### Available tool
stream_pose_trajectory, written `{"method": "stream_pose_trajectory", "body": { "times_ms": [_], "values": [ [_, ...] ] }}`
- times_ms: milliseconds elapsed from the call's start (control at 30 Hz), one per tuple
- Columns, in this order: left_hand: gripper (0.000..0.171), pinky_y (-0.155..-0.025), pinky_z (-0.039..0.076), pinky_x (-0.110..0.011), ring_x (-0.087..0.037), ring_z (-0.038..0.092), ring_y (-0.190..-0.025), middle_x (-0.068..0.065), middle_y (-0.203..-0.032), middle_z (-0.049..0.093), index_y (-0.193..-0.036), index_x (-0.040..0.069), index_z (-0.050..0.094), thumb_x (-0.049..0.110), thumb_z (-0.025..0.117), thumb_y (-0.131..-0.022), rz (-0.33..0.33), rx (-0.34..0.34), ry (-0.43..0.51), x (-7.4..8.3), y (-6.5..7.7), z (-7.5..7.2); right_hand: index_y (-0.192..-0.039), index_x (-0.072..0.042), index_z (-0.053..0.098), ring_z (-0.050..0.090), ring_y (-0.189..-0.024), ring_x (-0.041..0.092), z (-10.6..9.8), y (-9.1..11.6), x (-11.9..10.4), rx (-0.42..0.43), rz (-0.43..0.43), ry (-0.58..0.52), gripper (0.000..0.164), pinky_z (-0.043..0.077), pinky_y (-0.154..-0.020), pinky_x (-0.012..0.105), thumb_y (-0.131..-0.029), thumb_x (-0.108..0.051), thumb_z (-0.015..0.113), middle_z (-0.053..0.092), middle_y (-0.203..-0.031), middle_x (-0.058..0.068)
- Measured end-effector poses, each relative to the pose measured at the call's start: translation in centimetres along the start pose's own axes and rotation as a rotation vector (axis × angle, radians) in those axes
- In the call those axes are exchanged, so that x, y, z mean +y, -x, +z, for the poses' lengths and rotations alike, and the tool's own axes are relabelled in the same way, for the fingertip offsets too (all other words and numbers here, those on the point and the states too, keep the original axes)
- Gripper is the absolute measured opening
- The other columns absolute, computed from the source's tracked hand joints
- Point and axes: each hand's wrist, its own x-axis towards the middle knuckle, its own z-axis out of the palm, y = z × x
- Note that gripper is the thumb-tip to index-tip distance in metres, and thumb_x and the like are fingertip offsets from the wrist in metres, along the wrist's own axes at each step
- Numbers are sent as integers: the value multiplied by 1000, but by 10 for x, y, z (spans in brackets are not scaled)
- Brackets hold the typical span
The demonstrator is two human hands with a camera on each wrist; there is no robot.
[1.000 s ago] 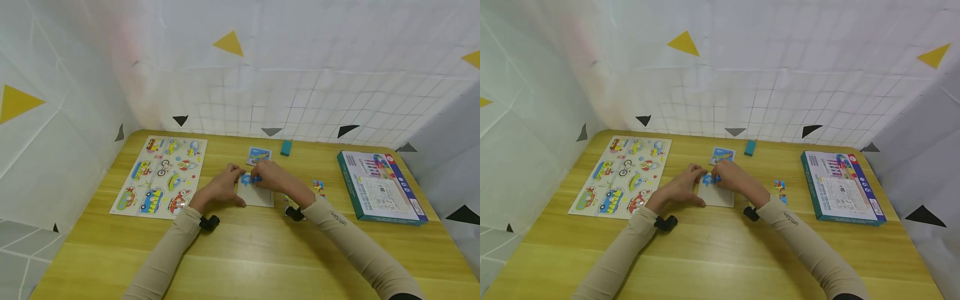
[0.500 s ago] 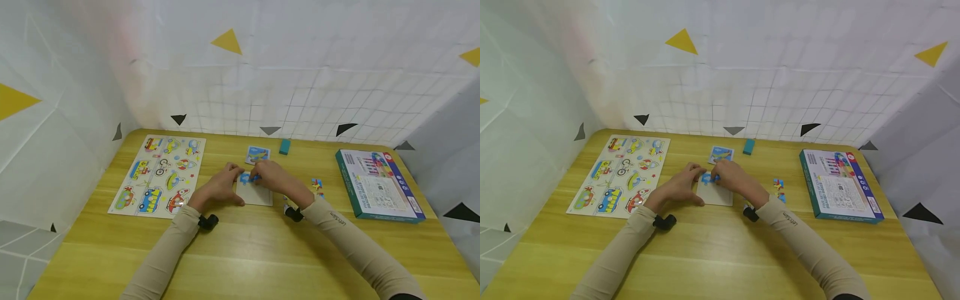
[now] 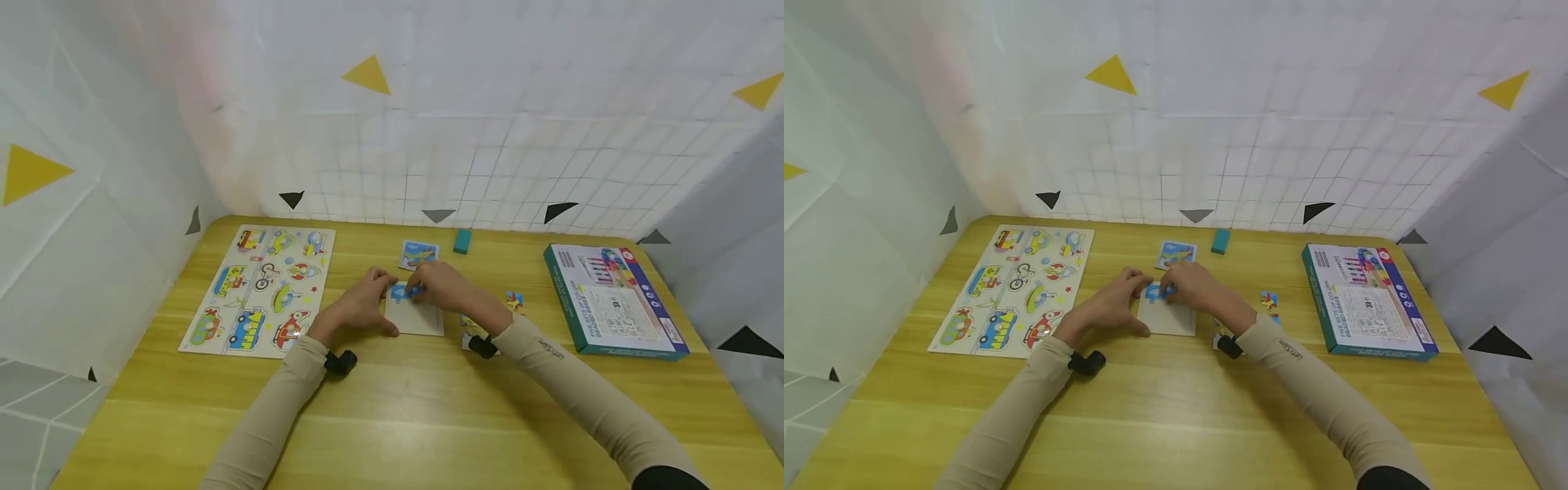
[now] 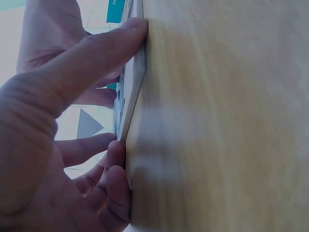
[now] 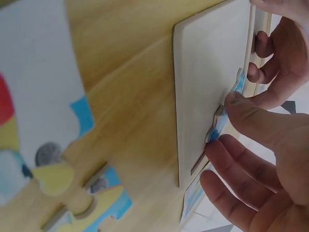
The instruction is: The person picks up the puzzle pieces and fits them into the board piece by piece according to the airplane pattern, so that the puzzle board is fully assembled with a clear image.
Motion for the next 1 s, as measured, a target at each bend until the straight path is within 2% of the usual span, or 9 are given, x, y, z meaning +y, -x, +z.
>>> {"method": "stream_pose_trajectory", "body": {
  "times_ms": [167,300,500,633,1000],
  "values": [
    [102,-92,47,-34,-17,52,-111,-6,-144,35,-149,12,44,41,95,-66,4,0,0,0,-2,1,-107,-5,78,65,-98,27,-5,9,2,70,-9,31,23,54,-79,39,-86,-14,80,71,-106,9],
    [103,-92,47,-35,-18,52,-112,-7,-145,34,-150,11,43,40,95,-65,2,0,3,0,-2,1,-110,-2,76,65,-92,29,-14,22,6,114,-12,51,27,53,-74,39,-87,-15,79,70,-104,12],
    [105,-94,46,-34,-17,52,-114,-6,-148,33,-150,13,43,42,95,-64,-17,-3,8,-2,-1,2,-114,0,74,65,-88,31,-24,43,11,142,26,33,29,53,-71,41,-88,-14,78,68,-103,15],
    [105,-94,46,-34,-17,52,-114,-6,-147,34,-150,12,43,42,95,-64,-3,3,-1,-3,-2,2,-115,0,73,65,-85,31,-26,52,14,153,50,28,30,53,-69,40,-90,-15,77,67,-101,15],
    [106,-94,46,-36,-18,51,-110,-8,-145,35,-150,10,43,41,96,-63,19,8,-5,-1,-1,1,-120,1,70,66,-92,33,-32,71,21,178,81,25,37,54,-75,44,-91,-20,76,66,-105,17]
  ]
}}
